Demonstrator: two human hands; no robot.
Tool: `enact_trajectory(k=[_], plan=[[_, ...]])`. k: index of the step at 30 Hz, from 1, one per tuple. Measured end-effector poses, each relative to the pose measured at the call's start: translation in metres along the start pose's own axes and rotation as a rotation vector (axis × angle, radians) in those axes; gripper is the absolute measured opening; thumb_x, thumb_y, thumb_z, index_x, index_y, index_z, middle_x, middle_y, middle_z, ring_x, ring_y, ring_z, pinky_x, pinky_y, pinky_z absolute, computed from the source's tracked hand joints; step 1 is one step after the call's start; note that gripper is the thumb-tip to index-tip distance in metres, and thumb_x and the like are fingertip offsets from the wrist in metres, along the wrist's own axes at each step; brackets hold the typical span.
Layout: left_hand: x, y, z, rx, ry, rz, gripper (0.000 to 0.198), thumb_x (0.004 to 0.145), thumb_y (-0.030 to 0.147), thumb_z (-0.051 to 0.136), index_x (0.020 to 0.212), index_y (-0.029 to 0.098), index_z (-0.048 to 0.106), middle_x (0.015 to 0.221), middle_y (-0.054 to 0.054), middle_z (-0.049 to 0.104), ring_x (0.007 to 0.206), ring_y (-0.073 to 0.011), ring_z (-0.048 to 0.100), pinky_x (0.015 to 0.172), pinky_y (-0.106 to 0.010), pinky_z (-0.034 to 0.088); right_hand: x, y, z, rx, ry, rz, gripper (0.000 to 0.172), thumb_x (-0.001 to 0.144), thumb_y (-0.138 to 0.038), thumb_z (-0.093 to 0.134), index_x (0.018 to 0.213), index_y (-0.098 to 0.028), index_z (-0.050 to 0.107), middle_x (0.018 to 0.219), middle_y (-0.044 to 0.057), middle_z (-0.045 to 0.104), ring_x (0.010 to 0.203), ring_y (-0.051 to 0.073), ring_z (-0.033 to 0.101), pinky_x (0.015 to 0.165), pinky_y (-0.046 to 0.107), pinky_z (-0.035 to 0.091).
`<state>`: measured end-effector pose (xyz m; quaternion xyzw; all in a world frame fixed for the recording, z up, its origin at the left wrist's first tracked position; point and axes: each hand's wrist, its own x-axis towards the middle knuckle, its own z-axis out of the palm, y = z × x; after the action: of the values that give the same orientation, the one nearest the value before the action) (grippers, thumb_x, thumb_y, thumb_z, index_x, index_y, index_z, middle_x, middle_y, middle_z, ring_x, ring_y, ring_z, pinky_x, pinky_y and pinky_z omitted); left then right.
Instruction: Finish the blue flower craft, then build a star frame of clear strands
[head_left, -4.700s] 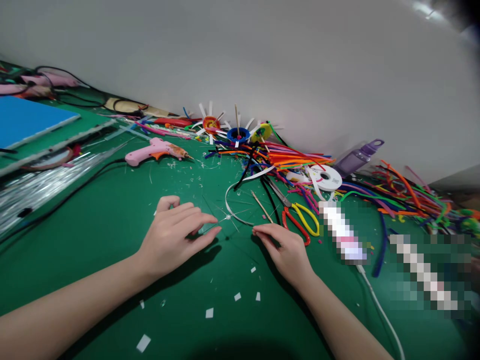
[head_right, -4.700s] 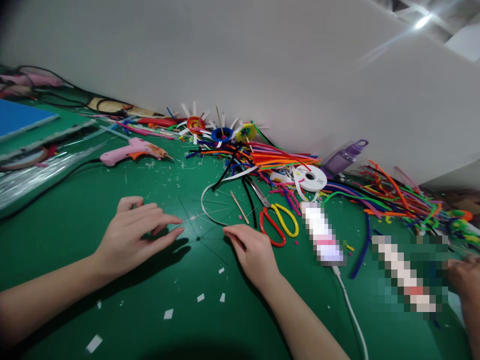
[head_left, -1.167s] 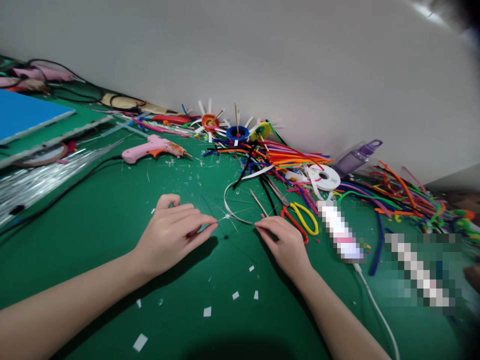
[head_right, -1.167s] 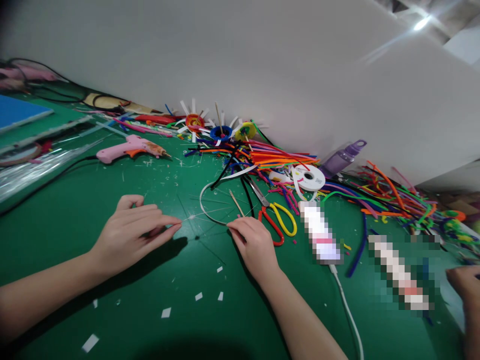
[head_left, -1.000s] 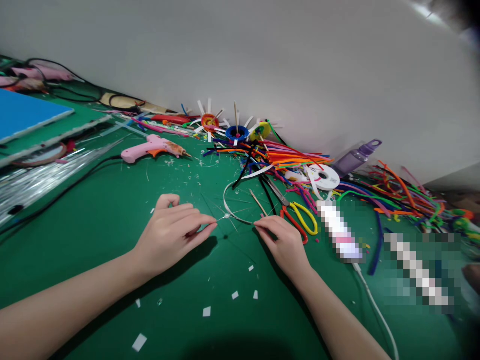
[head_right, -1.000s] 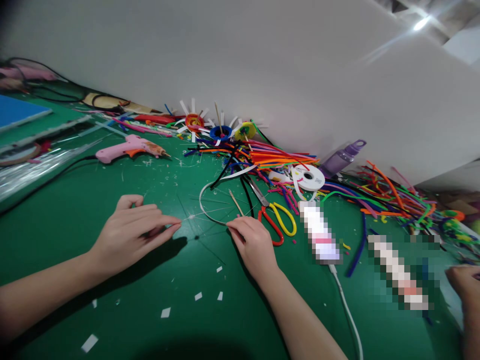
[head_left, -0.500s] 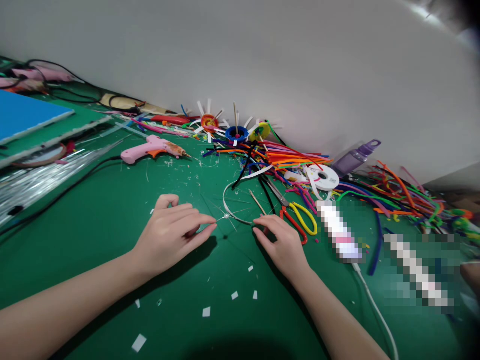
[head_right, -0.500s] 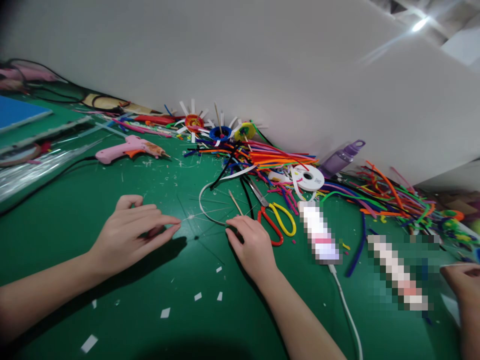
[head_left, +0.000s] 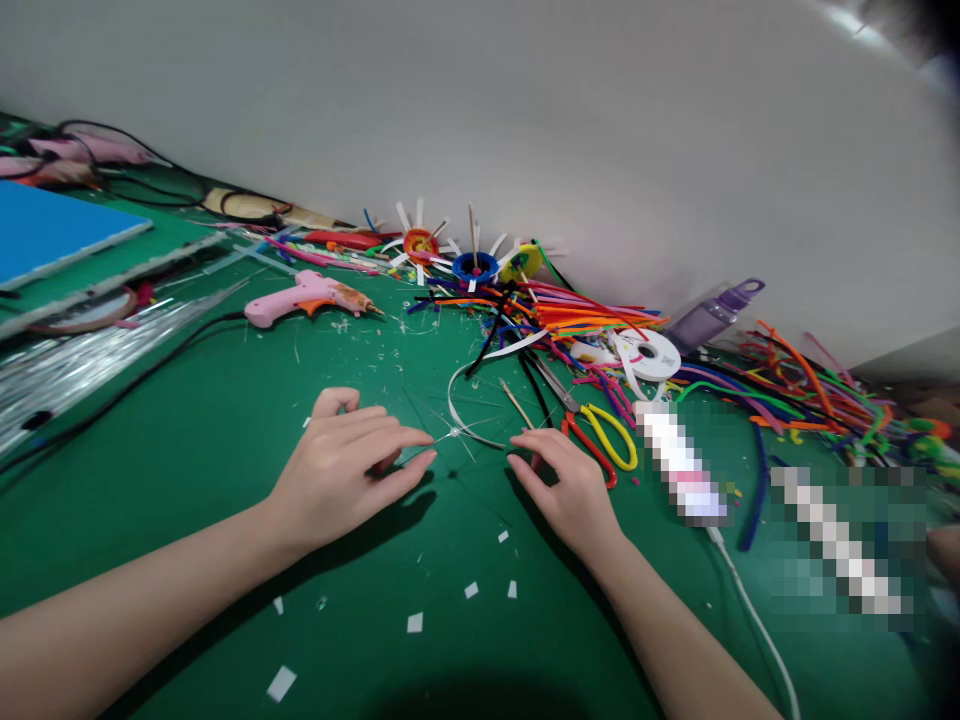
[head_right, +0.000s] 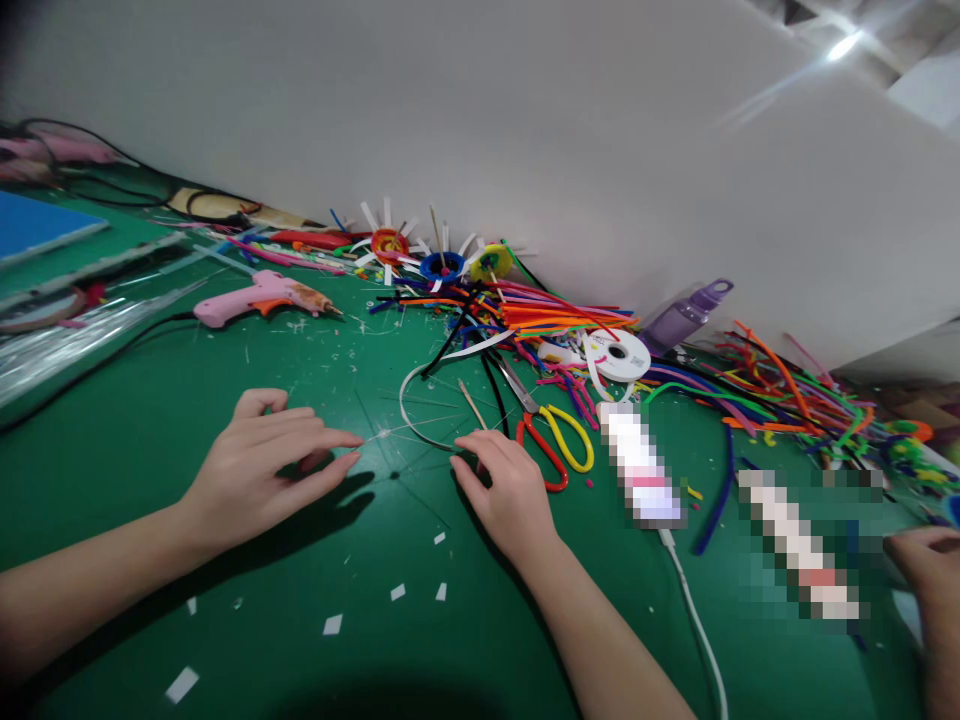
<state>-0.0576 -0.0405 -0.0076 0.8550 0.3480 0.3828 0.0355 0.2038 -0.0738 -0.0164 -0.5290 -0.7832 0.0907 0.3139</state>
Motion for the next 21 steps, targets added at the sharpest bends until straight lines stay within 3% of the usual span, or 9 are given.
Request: enact_trajectory(k=[3, 7, 12, 15, 17, 19, 21], plan=[[0.0, 0.001, -0.003, -0.012, 0.002, -0.011, 0.008, 0.083, 0.024, 0.06, 0.09, 0.024, 0.064, 0.053, 0.008, 0.052, 0.05, -0.0099, 0.049, 0.073, -0.037, 0.031, 0.0, -0.003, -0.005, 0.021, 0.053, 0.019, 0.018, 0.088, -0.026, 0.054, 0.104, -0.021, 0.062, 0.096, 0.006, 0.066, 0.072, 0.014, 0.062, 0.079, 0.034, 0.052], [0.002, -0.003, -0.01, 0.018, 0.025, -0.021, 0.01, 0.084, 0.024, 0.055, 0.088, 0.024, 0.064, 0.053, 0.007, 0.054, 0.05, -0.0106, 0.048, 0.072, -0.037, 0.031, 0.003, -0.003, -0.013, 0.012, 0.197, 0.066, 0.015, 0.09, -0.025, 0.05, 0.096, -0.022, 0.063, 0.095, 0.007, 0.067, 0.081, 0.017, 0.063, 0.075, 0.033, 0.051], [0.007, -0.034, -0.023, 0.198, 0.123, -0.052, 0.015, 0.084, 0.023, 0.054, 0.076, 0.022, 0.067, 0.053, 0.006, 0.059, 0.048, -0.0091, 0.045, 0.073, -0.038, 0.03, 0.005, 0.014, -0.027, -0.068, 0.412, 0.165, 0.016, 0.089, -0.029, 0.052, 0.085, -0.02, 0.065, 0.086, 0.006, 0.068, 0.084, 0.02, 0.063, 0.079, 0.035, 0.049], [0.007, -0.063, -0.032, 0.305, 0.241, -0.14, 0.017, 0.084, 0.025, 0.055, 0.074, 0.021, 0.068, 0.059, 0.005, 0.064, 0.049, -0.0081, 0.042, 0.074, -0.036, 0.033, 0.005, 0.029, -0.033, -0.116, 0.417, 0.241, 0.02, 0.089, -0.034, 0.052, 0.087, -0.019, 0.065, 0.086, 0.006, 0.068, 0.078, 0.019, 0.061, 0.072, 0.033, 0.048], [0.004, -0.08, -0.037, 0.361, 0.334, -0.209, 0.018, 0.085, 0.024, 0.055, 0.076, 0.021, 0.07, 0.051, 0.007, 0.057, 0.049, -0.0082, 0.038, 0.072, -0.033, 0.033, 0.006, 0.037, -0.035, -0.16, 0.39, 0.246, 0.023, 0.089, -0.037, 0.051, 0.087, -0.019, 0.066, 0.085, 0.006, 0.068, 0.072, 0.018, 0.059, 0.069, 0.033, 0.046], [0.002, -0.093, -0.039, 0.385, 0.362, -0.279, 0.02, 0.086, 0.025, 0.054, 0.078, 0.02, 0.071, 0.044, 0.008, 0.048, 0.046, -0.0075, 0.033, 0.072, -0.032, 0.033, 0.008, 0.043, -0.035, -0.212, 0.345, 0.211, 0.024, 0.088, -0.038, 0.051, 0.088, -0.02, 0.066, 0.085, 0.005, 0.069, 0.07, 0.018, 0.058, 0.071, 0.034, 0.045], [0.0, -0.103, -0.04, 0.395, 0.366, -0.33, 0.021, 0.086, 0.026, 0.053, 0.079, 0.019, 0.072, 0.048, 0.008, 0.05, 0.047, -0.0068, 0.035, 0.075, -0.032, 0.033, 0.01, 0.045, -0.036, -0.265, 0.294, 0.162, 0.022, 0.087, -0.037, 0.052, 0.087, -0.02, 0.067, 0.085, 0.005, 0.07, 0.07, 0.018, 0.059, 0.076, 0.036, 0.043]])
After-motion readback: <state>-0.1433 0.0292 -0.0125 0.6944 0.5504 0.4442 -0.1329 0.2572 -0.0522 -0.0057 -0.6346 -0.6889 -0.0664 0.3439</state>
